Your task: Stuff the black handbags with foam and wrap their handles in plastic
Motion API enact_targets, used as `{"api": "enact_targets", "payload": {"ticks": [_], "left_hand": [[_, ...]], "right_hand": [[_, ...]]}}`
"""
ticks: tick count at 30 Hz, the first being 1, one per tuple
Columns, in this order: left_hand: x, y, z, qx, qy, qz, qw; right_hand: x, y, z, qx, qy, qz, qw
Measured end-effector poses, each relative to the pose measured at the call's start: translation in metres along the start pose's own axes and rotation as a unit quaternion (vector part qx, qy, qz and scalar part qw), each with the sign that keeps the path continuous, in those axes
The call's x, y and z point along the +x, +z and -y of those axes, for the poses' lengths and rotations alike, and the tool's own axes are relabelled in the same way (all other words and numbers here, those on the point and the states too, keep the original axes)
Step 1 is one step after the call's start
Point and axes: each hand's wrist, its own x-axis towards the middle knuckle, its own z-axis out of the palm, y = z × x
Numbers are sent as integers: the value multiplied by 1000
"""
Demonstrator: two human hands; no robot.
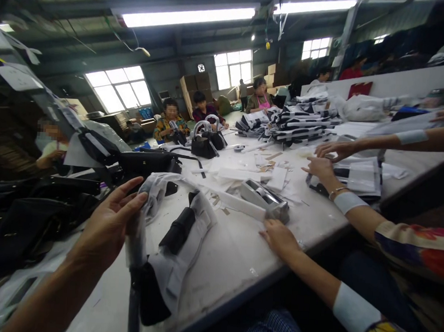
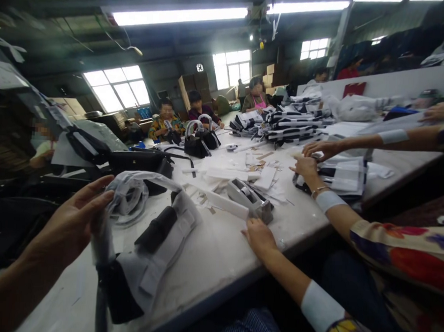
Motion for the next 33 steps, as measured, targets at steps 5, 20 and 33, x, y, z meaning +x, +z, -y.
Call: {"api": "enact_targets", "payload": {"ticks": [5, 20, 33], "left_hand": [[-13, 3, 14, 9, -7, 31, 999], [-24, -3, 24, -6, 10, 59, 998], [-26, -14, 25, -10, 4, 80, 997]], "right_hand": [[5, 10, 0, -74, 14, 30, 997], [-35, -7, 12, -91, 3, 54, 994], [-8, -50, 108, 395, -98, 124, 905]]}}
